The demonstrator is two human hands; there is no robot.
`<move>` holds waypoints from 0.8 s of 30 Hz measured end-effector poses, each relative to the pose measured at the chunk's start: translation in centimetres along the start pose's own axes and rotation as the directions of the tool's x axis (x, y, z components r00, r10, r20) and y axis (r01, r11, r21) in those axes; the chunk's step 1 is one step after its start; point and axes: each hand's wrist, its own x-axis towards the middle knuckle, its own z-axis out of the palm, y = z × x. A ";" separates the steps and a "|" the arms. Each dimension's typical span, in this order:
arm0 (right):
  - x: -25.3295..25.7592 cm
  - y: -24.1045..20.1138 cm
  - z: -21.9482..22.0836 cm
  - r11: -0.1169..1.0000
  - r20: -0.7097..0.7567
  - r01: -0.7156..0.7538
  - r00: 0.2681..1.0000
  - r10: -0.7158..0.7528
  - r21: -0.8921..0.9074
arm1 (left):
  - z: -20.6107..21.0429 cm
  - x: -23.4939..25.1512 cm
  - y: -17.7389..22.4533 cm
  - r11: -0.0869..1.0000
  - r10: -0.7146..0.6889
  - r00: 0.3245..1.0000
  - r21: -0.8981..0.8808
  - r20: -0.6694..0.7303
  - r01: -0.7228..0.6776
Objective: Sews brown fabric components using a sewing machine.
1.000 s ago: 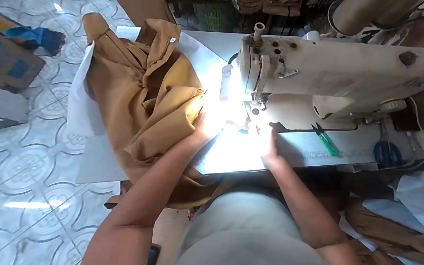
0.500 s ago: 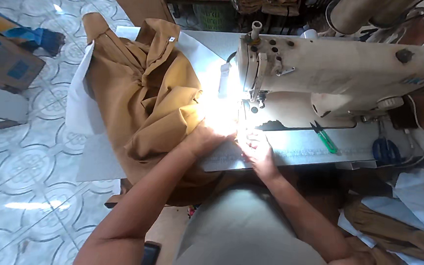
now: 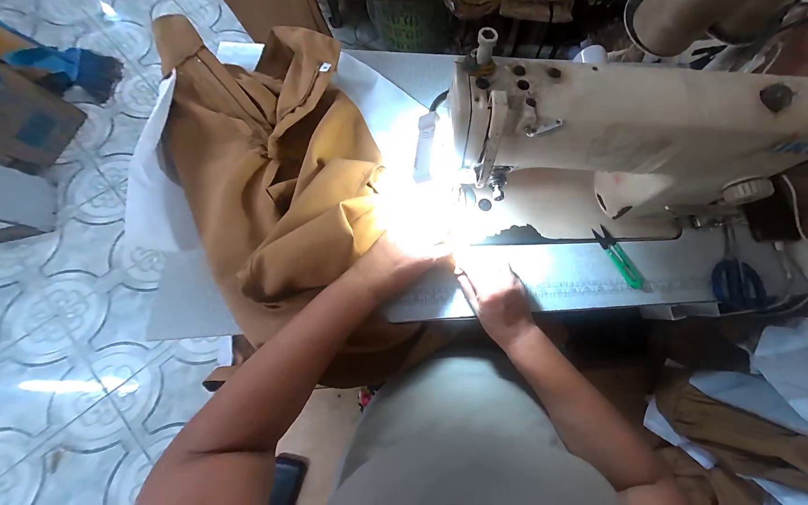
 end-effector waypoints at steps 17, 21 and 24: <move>1.1 -0.1 0.5 0.997 0.002 0.032 0.999 -0.032 -0.071 | -0.8 1.1 1.3 0.982 -0.164 0.982 0.109 0.091 0.153; 2.8 0.7 1.5 0.999 -0.051 0.027 0.998 -0.029 -0.046 | -0.8 2.2 0.1 0.976 -0.202 0.979 0.083 0.031 0.199; 4.1 1.0 1.7 1.000 -0.072 -0.002 0.997 0.003 0.020 | -0.2 2.7 -1.1 0.976 -0.205 0.978 0.070 -0.043 0.207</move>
